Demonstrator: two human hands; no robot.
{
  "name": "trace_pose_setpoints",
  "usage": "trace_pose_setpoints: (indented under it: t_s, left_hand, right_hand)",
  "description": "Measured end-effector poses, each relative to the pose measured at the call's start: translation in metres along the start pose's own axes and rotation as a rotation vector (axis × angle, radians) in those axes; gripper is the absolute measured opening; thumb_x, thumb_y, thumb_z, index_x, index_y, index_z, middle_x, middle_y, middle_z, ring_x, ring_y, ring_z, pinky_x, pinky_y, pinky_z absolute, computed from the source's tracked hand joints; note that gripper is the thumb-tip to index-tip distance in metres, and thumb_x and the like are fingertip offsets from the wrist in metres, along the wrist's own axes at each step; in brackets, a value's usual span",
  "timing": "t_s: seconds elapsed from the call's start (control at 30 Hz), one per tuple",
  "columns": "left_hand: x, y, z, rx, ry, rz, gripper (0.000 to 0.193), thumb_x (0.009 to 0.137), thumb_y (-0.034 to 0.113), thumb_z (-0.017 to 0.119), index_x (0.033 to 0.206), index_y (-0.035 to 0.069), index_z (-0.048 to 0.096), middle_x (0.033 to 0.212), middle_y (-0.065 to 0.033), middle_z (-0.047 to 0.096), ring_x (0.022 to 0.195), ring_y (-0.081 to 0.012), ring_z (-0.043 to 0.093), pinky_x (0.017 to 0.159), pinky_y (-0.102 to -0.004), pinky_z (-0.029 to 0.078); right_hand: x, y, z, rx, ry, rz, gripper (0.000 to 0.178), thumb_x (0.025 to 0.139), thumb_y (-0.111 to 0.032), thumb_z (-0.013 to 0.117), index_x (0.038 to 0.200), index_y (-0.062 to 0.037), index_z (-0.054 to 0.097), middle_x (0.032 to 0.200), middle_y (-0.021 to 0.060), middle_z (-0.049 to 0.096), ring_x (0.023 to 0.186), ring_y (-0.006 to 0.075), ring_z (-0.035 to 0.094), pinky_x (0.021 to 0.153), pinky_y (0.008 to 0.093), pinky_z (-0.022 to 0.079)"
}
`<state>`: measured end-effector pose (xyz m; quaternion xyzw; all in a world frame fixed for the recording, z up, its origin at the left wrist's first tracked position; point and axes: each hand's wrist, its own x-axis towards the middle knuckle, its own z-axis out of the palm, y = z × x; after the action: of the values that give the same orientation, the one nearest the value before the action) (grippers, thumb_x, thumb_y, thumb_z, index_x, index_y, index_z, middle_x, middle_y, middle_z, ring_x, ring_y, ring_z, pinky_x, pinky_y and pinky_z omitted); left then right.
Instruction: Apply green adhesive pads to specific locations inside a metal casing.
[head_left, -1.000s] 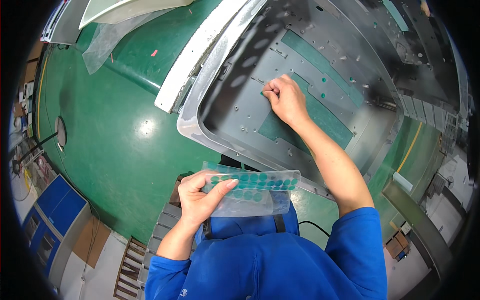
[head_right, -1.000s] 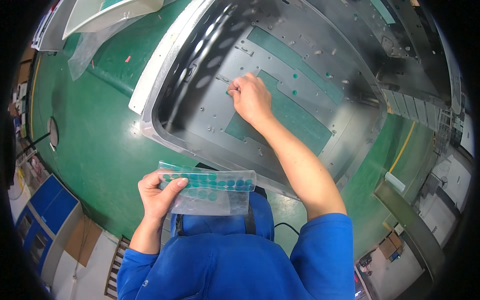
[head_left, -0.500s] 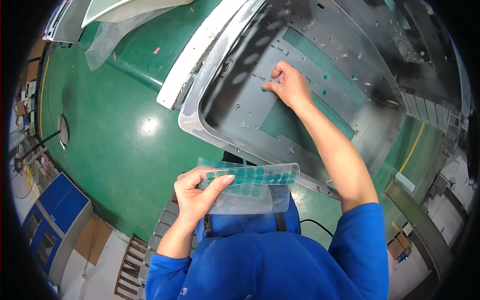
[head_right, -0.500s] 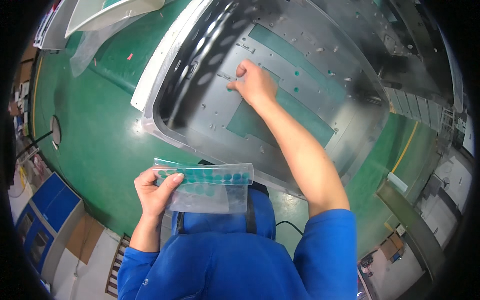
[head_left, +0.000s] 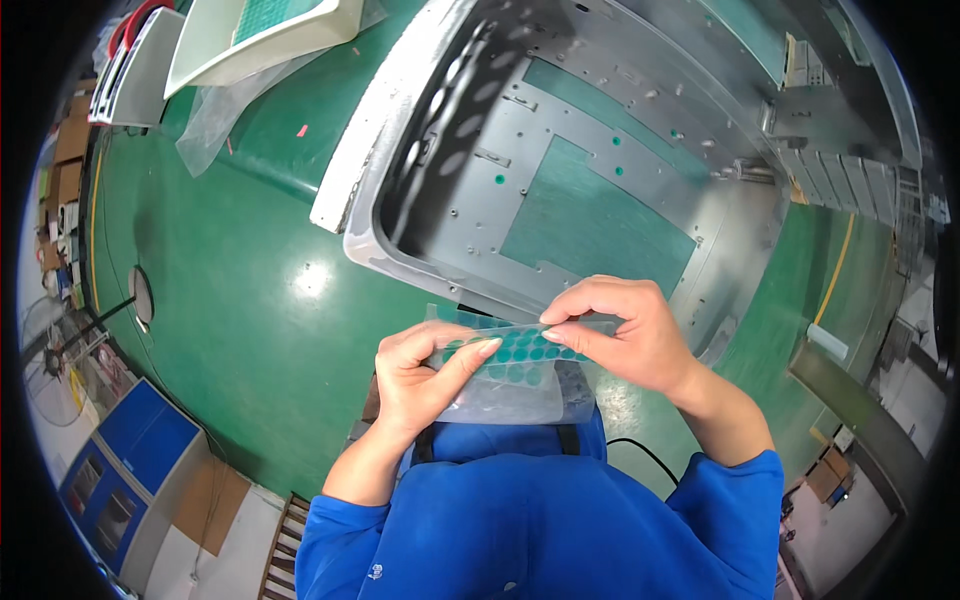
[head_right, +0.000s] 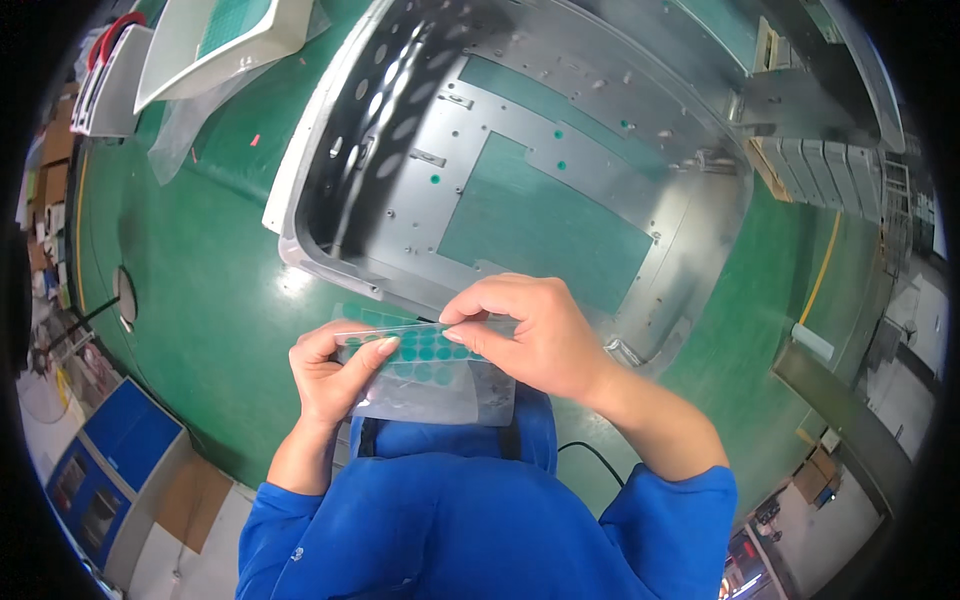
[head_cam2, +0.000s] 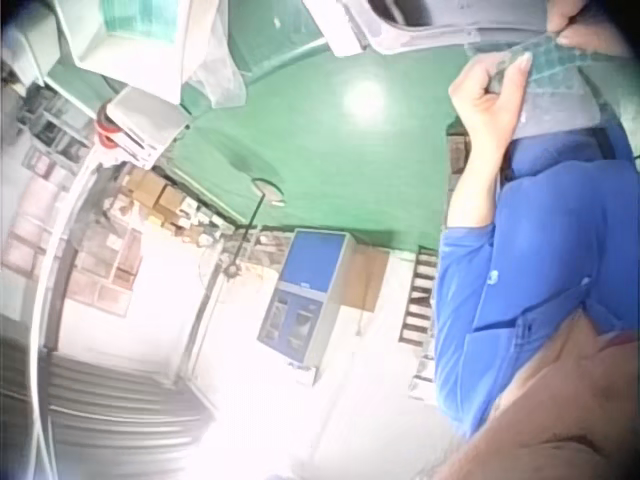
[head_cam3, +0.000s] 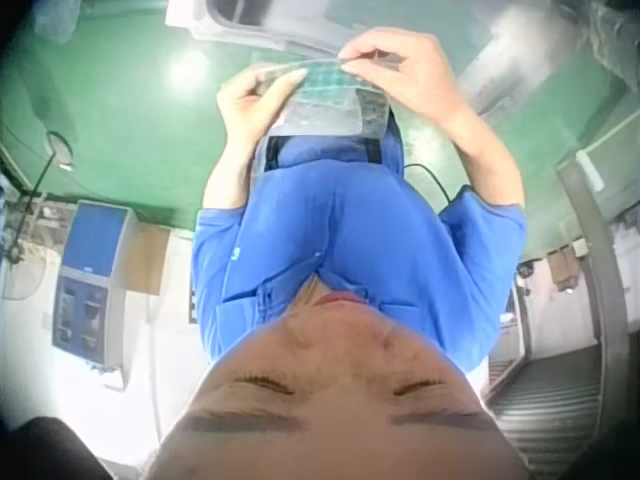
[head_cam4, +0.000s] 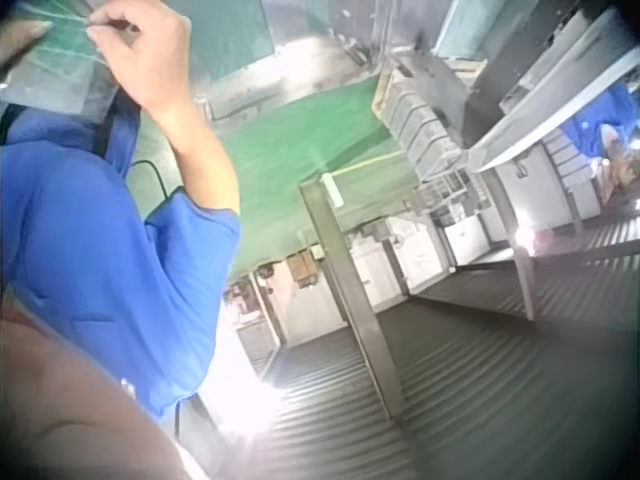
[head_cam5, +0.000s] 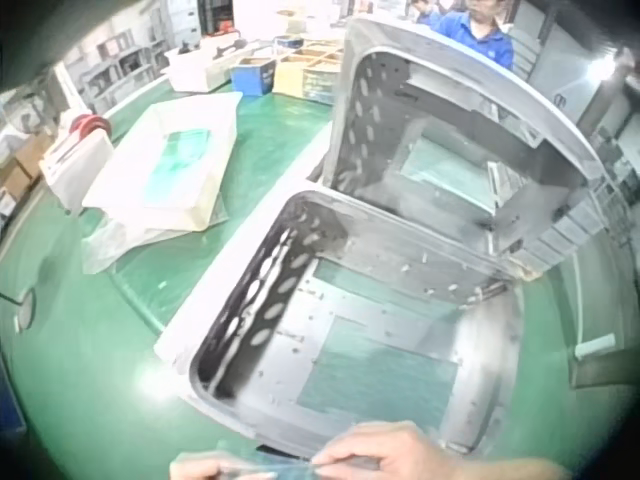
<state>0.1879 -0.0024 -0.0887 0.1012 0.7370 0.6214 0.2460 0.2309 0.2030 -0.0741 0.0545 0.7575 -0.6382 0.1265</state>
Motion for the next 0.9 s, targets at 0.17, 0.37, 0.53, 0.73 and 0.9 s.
trace_pose_setpoints:
  t_s: [0.17,0.37,0.53,0.73,0.9]
  left_hand:
    - [0.004,0.002,0.012,0.046,-0.025,-0.085,0.008,0.068,0.002,0.068,0.072,-0.001,0.063,0.068,-0.0085,0.063,0.058,-0.0093,0.055,0.052,-0.0205,0.041]
    - [0.003,-0.004,0.018,0.038,-0.039,-0.206,0.009,0.068,0.005,0.07,0.07,-0.001,0.063,0.064,-0.0056,0.061,0.057,-0.0072,0.053,0.051,-0.0197,0.04]
    - [0.003,-0.009,0.019,0.006,-0.012,-0.169,0.011,0.068,0.007,0.07,0.067,-0.001,0.062,0.061,-0.0039,0.06,0.054,-0.0058,0.05,0.049,-0.0191,0.037]
    - [0.001,-0.011,0.016,0.041,-0.01,-0.114,0.012,0.068,0.006,0.07,0.065,-0.001,0.061,0.057,-0.0023,0.057,0.052,-0.0048,0.046,0.047,-0.0192,0.035]
    - [0.001,-0.008,0.017,0.049,0.029,-0.156,0.014,0.067,0.004,0.07,0.061,-0.001,0.058,0.054,-0.0006,0.053,0.05,-0.0045,0.043,0.046,-0.0195,0.032]
  right_hand:
    - [-0.017,0.011,0.001,-0.299,0.147,-0.196,0.008,0.07,0.001,0.062,0.076,-0.0034,0.059,0.075,0.0032,0.062,0.068,0.0162,0.058,0.062,0.027,0.042]
    - [-0.023,0.03,0.003,-0.454,0.148,-0.352,0.015,0.069,0.002,0.061,0.079,-0.0061,0.055,0.074,0.0019,0.059,0.065,0.0172,0.055,0.06,0.0281,0.039]
    - [-0.023,0.029,0.007,-0.298,0.169,-0.21,0.015,0.07,0.001,0.061,0.082,-0.0056,0.055,0.074,0.0023,0.059,0.064,0.0172,0.054,0.062,0.0277,0.04]
    - [-0.023,0.031,0.004,-0.266,0.123,-0.216,0.01,0.072,-0.003,0.06,0.08,-0.0072,0.055,0.074,0.0026,0.058,0.066,0.0194,0.053,0.061,0.0298,0.038]
    - [-0.02,0.031,0.007,-0.321,0.166,-0.314,0.01,0.07,0.003,0.059,0.077,-0.004,0.055,0.079,0.0058,0.06,0.071,0.0185,0.057,0.064,0.0277,0.042]
